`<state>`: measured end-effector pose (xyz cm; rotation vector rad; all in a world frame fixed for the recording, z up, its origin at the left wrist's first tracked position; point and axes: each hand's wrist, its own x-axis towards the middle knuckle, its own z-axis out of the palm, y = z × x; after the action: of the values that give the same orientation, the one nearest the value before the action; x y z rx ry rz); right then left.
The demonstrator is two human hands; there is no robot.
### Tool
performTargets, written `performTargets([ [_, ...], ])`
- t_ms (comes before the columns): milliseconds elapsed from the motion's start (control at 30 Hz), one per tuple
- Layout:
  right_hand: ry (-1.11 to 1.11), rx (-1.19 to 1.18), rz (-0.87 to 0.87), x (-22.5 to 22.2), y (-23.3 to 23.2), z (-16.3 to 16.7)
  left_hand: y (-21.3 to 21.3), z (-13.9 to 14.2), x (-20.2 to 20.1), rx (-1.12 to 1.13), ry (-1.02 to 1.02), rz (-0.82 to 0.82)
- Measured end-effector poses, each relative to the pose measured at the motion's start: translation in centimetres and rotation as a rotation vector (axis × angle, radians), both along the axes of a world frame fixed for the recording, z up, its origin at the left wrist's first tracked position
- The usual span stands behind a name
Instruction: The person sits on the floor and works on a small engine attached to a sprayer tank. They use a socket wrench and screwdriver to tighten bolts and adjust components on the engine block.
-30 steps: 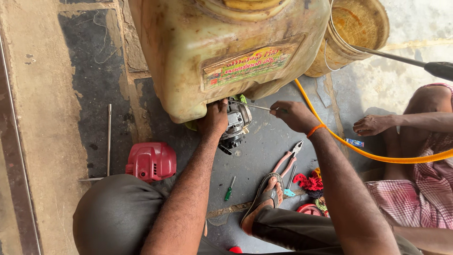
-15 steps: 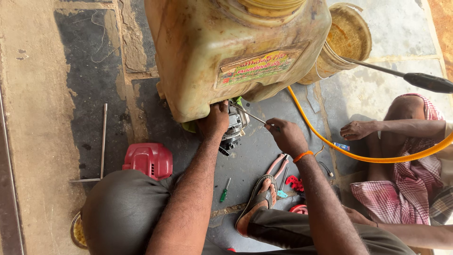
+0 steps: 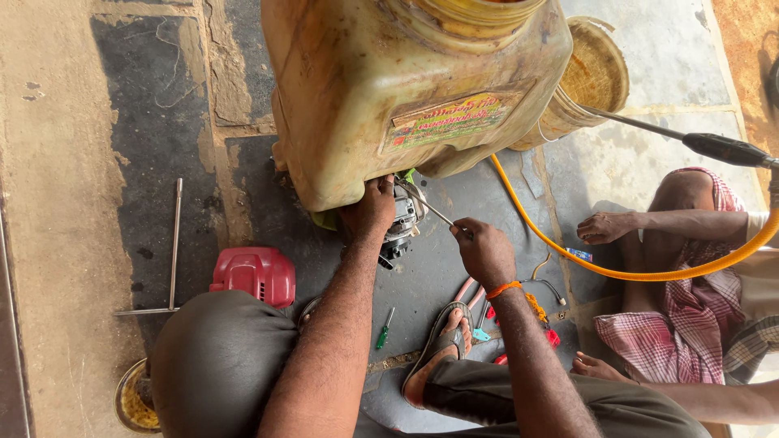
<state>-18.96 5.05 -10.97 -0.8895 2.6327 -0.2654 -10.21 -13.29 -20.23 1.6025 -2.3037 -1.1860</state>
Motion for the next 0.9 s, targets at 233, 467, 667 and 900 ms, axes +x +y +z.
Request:
performTargets([
  [233, -0.008, 0.054, -0.090, 1.4, -0.2, -0.1, 0.1, 0.3, 0.1, 0.093, -0.035, 0.011],
  [467, -0.026, 0.074, -0.134, 2.6, -0.5, 0.3, 0.0, 0.1, -0.1, 0.098, -0.050, -0.004],
  [667, -0.011, 0.106, -0.152, 3.6, -0.7, 0.8, 0.3, -0.2, -0.1, 0.078, -0.049, -0.008],
  [900, 0.043, 0.066, -0.147, 4.4, -0.7, 0.8, 0.1, 0.5, -0.1, 0.023, 0.005, 0.015],
])
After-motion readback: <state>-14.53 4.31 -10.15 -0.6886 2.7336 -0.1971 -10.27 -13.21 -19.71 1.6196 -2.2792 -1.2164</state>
